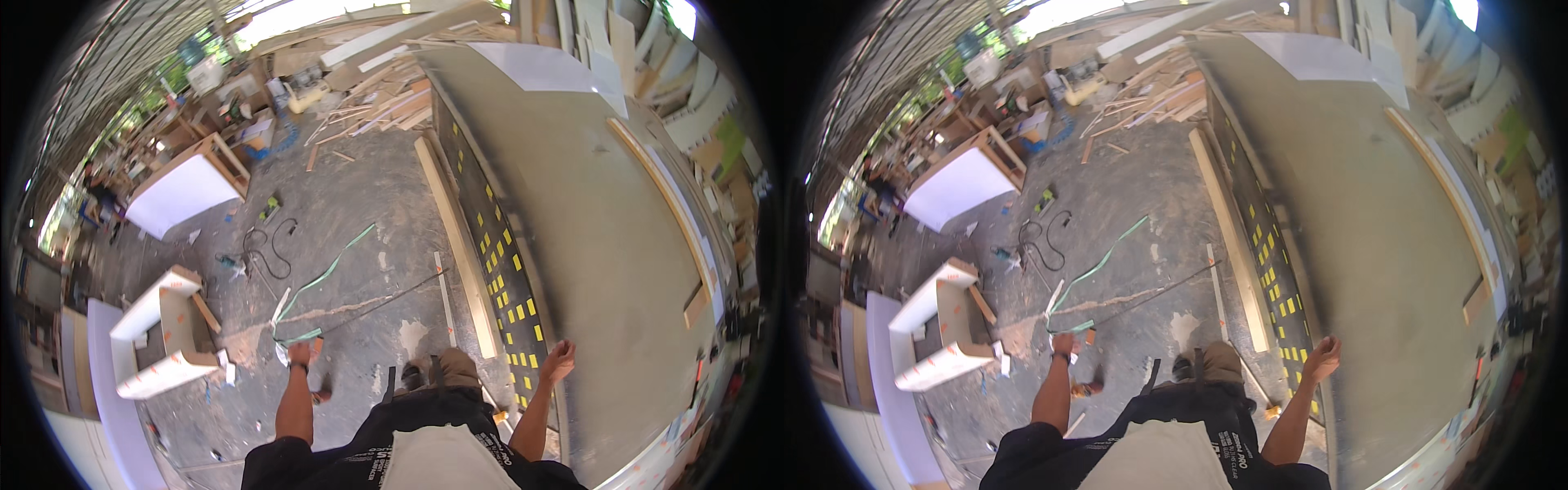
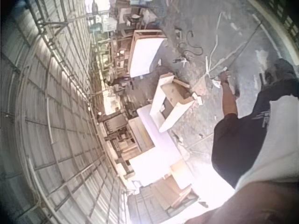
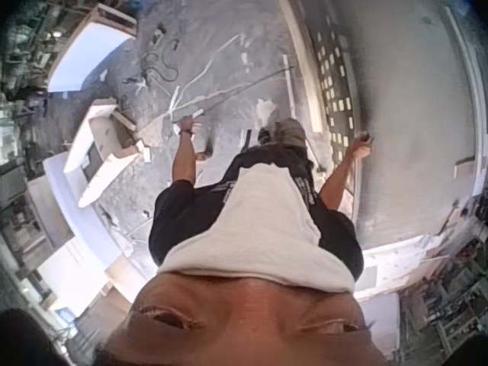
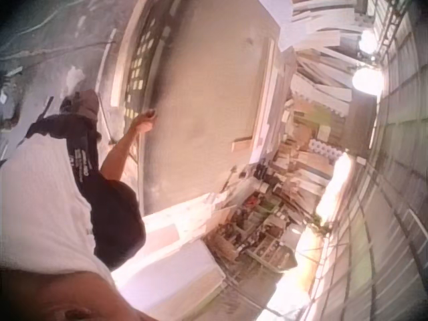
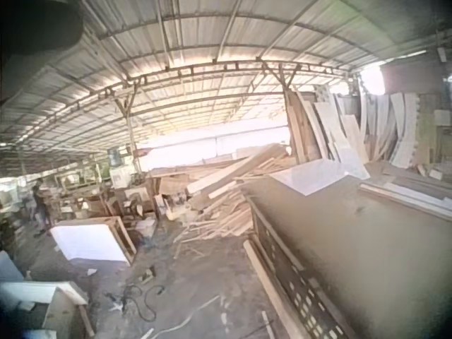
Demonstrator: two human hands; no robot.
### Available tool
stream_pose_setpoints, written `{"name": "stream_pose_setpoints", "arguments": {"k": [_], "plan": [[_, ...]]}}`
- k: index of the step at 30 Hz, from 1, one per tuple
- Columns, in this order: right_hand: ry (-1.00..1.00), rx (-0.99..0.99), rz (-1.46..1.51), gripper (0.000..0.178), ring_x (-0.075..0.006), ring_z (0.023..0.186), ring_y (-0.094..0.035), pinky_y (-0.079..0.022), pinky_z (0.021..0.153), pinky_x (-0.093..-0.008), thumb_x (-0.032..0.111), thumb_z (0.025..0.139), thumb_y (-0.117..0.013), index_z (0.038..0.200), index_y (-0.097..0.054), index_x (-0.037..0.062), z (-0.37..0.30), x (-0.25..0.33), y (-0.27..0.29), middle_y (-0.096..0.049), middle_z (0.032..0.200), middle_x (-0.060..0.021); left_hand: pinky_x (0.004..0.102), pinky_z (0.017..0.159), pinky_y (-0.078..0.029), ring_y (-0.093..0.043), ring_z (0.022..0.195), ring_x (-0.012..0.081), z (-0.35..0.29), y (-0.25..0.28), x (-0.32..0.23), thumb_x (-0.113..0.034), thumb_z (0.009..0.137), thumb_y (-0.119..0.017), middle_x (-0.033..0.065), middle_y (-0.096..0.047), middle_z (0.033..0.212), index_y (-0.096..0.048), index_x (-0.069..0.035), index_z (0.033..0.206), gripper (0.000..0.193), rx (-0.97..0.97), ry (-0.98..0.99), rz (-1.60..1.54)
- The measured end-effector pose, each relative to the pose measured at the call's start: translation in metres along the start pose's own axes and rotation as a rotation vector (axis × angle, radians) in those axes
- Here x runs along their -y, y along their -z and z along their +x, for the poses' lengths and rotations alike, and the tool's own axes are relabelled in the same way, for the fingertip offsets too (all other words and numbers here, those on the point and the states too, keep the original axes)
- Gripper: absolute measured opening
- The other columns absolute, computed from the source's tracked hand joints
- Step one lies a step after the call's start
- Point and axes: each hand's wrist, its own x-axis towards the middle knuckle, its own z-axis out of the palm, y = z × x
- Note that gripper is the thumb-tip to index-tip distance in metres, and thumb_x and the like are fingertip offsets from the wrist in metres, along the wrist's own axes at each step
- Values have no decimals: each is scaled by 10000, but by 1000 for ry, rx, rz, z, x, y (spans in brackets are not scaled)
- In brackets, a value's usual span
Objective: The person measures a large board with a tape measure and marks it with a pen. They then use a hammer to tap a wooden frame onto the board. The person picks up a large white panel, places it on the board, and aligns it. They repeat this process with another white panel, positioning it next to the first one.
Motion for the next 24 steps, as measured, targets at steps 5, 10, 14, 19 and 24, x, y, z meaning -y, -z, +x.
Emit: {"name": "stream_pose_setpoints", "arguments": {"k": [5,10,14,19,24], "plan": [[-65,-126,-80,169,-297,780,-685,-527,684,-380,110,904,-588,1013,-648,-4,36,49,-64,-693,906,-160,322,497,-540,-691,621,236,57,-180,-337,-219,873,-652,147,-698,803,-618,18,1025,284,189,-304,-248],[-77,-224,-60,168,-291,804,-683,-529,704,-381,100,889,-606,1018,-644,-1,103,100,-183,-693,915,-155,321,611,-562,-702,688,240,77,-317,-512,-224,894,-645,138,-703,834,-627,-11,1030,253,501,-371,-310],[-186,-143,105,173,-298,808,-673,-523,724,-399,108,878,-610,1012,-640,2,182,185,-292,-686,909,-149,378,737,-561,-695,823,278,139,-367,-572,-215,926,-598,155,-695,931,-591,15,1128,306,625,-254,-383],[-158,17,223,212,-233,819,-686,-534,756,-348,93,860,-619,1045,-644,-9,288,269,-408,-698,924,-132,361,648,-538,-687,804,283,209,-406,-623,-207,920,-586,138,-689,921,-597,0,1109,281,524,-72,-606],[-104,214,320,212,-224,829,-678,-532,762,-341,86,852,-627,1032,-635,-26,361,349,-510,-694,919,-131,373,643,-510,-672,850,294,299,-425,-684,-198,918,-581,131,-682,964,-588,-17,1085,246,427,10,-703]]}}
